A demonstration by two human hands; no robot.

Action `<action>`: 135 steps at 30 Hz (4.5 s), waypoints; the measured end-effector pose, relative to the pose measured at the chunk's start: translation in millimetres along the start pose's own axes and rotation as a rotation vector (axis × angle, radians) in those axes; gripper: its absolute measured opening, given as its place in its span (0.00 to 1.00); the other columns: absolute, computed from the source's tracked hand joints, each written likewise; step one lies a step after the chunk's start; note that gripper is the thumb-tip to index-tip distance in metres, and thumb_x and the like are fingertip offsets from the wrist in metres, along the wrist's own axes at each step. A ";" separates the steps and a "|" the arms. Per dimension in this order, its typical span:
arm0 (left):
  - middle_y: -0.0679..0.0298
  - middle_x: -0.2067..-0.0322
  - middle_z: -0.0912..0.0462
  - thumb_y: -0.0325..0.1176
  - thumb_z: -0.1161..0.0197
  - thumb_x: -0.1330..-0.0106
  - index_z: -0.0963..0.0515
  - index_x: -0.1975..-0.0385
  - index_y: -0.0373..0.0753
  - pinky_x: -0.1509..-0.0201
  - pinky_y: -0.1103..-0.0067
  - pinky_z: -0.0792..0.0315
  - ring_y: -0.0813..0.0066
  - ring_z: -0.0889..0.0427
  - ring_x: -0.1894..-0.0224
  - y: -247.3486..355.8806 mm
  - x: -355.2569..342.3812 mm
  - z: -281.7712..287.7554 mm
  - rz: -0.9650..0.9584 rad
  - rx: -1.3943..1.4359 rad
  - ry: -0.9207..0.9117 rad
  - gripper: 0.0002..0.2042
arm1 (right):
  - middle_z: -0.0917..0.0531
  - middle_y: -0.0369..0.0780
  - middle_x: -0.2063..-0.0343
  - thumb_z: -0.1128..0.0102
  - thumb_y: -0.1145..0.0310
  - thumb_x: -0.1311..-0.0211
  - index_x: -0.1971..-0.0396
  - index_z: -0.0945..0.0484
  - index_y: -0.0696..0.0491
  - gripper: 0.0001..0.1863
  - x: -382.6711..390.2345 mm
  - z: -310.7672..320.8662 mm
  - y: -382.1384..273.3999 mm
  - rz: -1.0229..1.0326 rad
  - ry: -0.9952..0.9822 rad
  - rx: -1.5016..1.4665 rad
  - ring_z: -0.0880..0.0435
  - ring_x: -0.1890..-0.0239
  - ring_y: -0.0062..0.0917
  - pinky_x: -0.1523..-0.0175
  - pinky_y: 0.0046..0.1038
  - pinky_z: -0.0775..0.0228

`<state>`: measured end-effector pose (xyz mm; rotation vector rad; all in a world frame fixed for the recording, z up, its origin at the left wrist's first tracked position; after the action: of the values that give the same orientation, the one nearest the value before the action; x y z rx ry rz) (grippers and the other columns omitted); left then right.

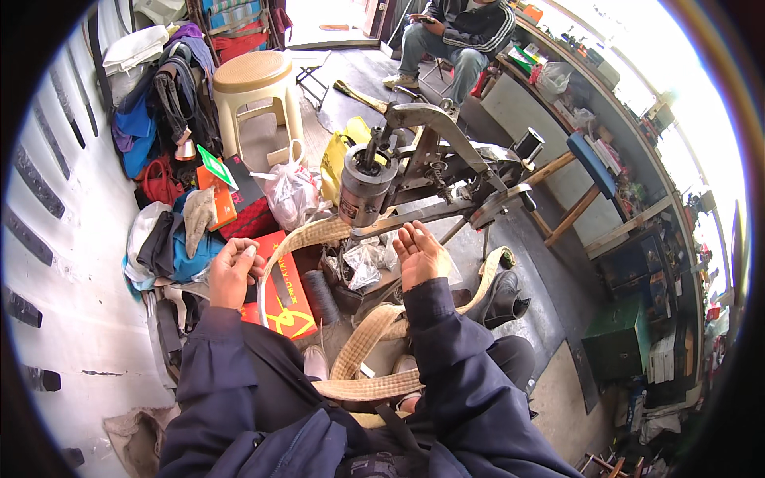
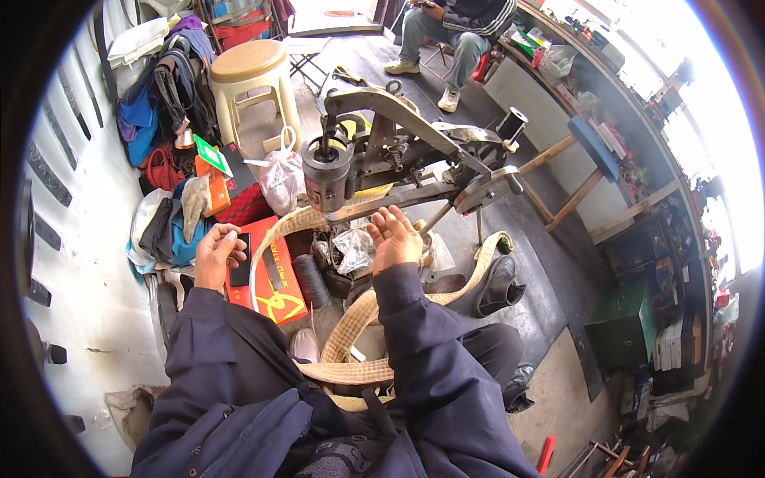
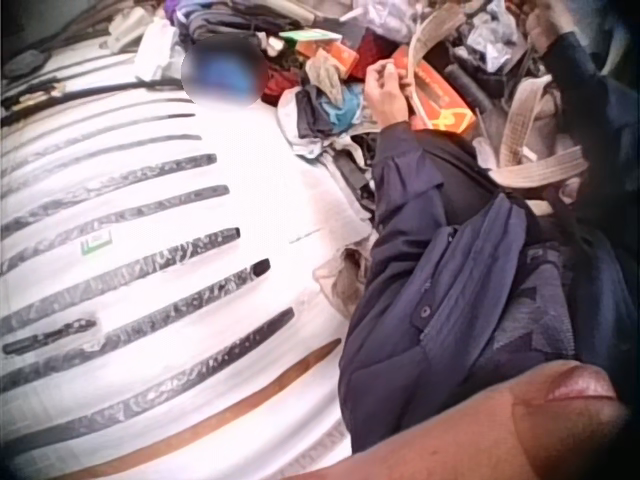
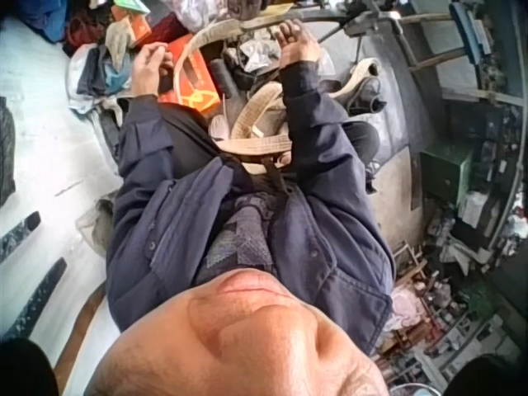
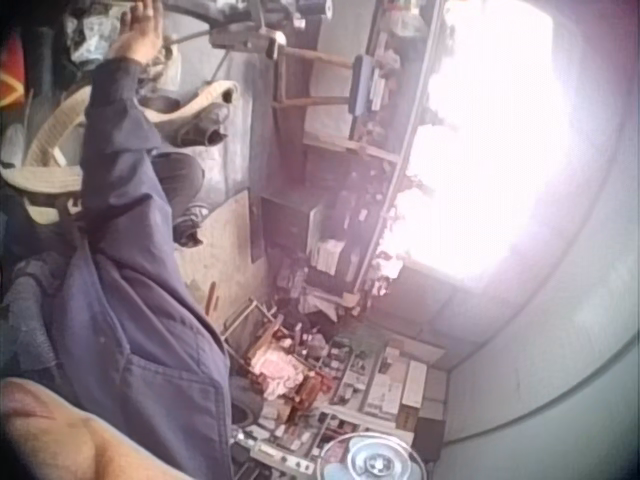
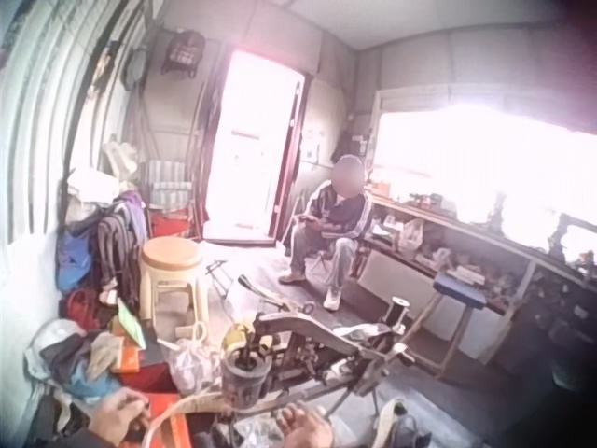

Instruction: The person sits on the floor and adjusts a vintage sewing machine, rotating the handwheel, threading the needle, and manipulating small metal parts. The person handles a woven strap and a spool of thread while making adjustments to the machine's internal components.

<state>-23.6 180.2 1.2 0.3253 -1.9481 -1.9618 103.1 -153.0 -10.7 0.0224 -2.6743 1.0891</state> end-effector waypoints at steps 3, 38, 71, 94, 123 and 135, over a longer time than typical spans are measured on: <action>0.70 0.70 0.16 0.37 0.43 0.24 0.21 0.57 0.42 0.70 0.86 0.31 0.86 0.20 0.73 -0.4 1.6 0.8 0.004 0.018 0.011 0.08 | 0.18 0.49 0.52 0.45 0.75 0.32 0.42 0.29 0.66 0.20 -1.2 -0.8 -2.5 -0.026 0.007 0.014 0.14 0.55 0.33 0.49 0.34 0.19; 0.69 0.70 0.15 0.37 0.42 0.25 0.21 0.57 0.41 0.69 0.86 0.31 0.85 0.19 0.73 -0.9 -0.8 1.7 0.010 0.029 0.018 0.08 | 0.20 0.48 0.49 0.42 0.76 0.32 0.39 0.31 0.66 0.23 6.5 -4.0 1.0 0.067 -0.010 0.051 0.17 0.54 0.31 0.50 0.32 0.20; 0.70 0.71 0.16 0.38 0.42 0.25 0.21 0.57 0.42 0.69 0.86 0.32 0.86 0.18 0.72 2.6 -1.6 -5.0 0.037 -0.026 -0.024 0.08 | 0.16 0.50 0.79 0.52 0.38 0.27 0.31 0.34 0.56 0.39 -7.0 -56.1 -17.8 0.130 -0.610 1.506 0.12 0.72 0.39 0.62 0.40 0.25; 0.67 0.72 0.17 0.48 0.41 0.26 0.23 0.66 0.42 0.74 0.84 0.32 0.81 0.19 0.74 -35.9 -20.4 16.6 0.166 -0.364 -0.190 0.15 | 0.12 0.50 0.63 0.38 0.39 0.40 0.64 0.12 0.51 0.27 289.7 511.8 -47.5 -0.569 0.635 1.661 0.13 0.55 0.47 0.47 0.45 0.23; 0.68 0.61 0.16 0.40 0.37 0.28 0.20 0.51 0.42 0.61 0.80 0.27 0.78 0.19 0.59 -48.9 -52.3 -69.7 0.049 -1.208 -0.571 0.12 | 0.15 0.39 0.73 0.37 0.69 0.32 0.58 0.16 0.58 0.10 545.1 684.8 46.7 -0.495 1.393 0.777 0.19 0.80 0.24 0.79 0.28 0.25; 0.63 0.74 0.18 0.35 0.34 0.33 0.17 0.62 0.34 0.59 0.74 0.25 0.75 0.20 0.68 -23.3 31.1 -152.4 0.030 -1.253 -0.604 0.10 | 0.19 0.38 0.78 0.38 0.74 0.35 0.63 0.21 0.58 0.04 468.3 647.9 76.7 -0.561 0.825 0.671 0.20 0.79 0.23 0.76 0.30 0.25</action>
<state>7.6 28.0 -23.2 -0.6728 -0.5568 -2.9744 -505.5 -506.7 -397.4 0.3390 -1.3883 1.3399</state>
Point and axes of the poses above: each hand's wrist, its own x-axis away from the middle knuckle, its own z-axis out of the back of the hand, y = z × x, the point moved 4 cm from there along -x, towards the middle knuckle
